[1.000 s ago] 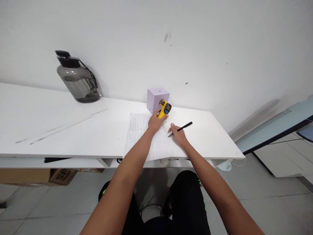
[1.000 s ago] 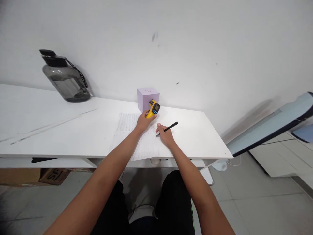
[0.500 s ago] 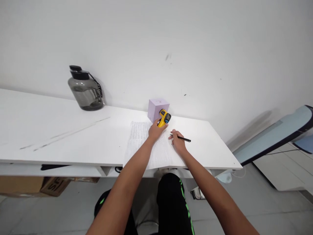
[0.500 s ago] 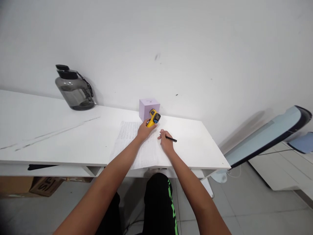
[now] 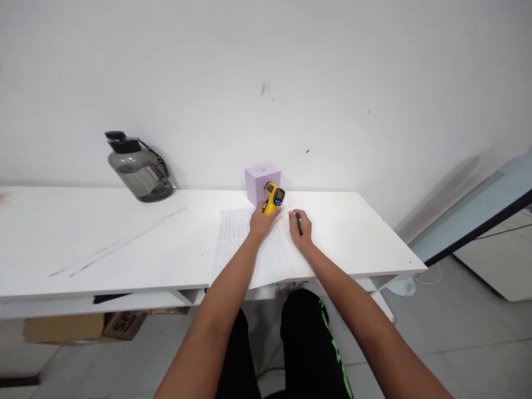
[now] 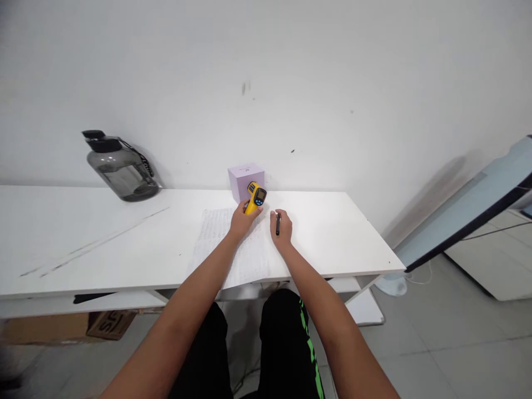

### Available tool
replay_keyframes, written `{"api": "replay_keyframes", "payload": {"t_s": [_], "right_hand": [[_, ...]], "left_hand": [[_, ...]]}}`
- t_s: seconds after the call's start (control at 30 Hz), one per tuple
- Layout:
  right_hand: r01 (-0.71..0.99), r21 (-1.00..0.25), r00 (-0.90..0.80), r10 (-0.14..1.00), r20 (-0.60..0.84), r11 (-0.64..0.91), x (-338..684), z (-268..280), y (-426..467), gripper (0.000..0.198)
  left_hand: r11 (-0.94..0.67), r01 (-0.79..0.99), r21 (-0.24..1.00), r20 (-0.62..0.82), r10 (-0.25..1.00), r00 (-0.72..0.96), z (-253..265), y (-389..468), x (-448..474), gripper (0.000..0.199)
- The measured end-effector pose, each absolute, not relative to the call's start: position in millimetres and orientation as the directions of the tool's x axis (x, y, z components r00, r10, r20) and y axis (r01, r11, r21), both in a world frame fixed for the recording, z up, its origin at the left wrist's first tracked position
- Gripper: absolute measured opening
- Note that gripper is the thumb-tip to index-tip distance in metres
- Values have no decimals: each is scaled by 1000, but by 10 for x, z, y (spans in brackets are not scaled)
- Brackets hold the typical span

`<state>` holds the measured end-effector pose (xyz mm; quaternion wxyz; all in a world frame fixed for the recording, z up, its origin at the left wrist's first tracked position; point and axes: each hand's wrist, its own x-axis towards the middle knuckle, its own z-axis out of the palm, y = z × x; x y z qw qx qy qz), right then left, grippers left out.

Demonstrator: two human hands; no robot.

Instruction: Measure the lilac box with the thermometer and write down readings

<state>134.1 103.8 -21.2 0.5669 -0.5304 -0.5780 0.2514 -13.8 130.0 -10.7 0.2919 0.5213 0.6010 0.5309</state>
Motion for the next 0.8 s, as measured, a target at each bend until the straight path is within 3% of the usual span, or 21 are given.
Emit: {"api": "replay_keyframes", "payload": {"t_s": [0.17, 0.37, 0.53, 0.8], "right_hand": [[222, -931, 176, 927, 330, 290, 1265, -137, 1068, 51], [415, -782, -33, 867, 498, 465, 1212, -85, 993, 41], [513, -713, -59, 849, 526, 478, 1187, -98, 1010, 38], [536, -696, -73, 847, 526, 478, 1190, -74, 984, 39]], "left_hand": [[-101, 316, 943, 205, 926, -317, -102, 1256, -130, 70], [-103, 371, 923, 228, 923, -311, -100, 1236, -141, 67], [-96, 397, 913, 232, 921, -312, -76, 1237, -137, 65], [-104, 412, 905, 244, 921, -304, -92, 1247, -139, 63]]}}
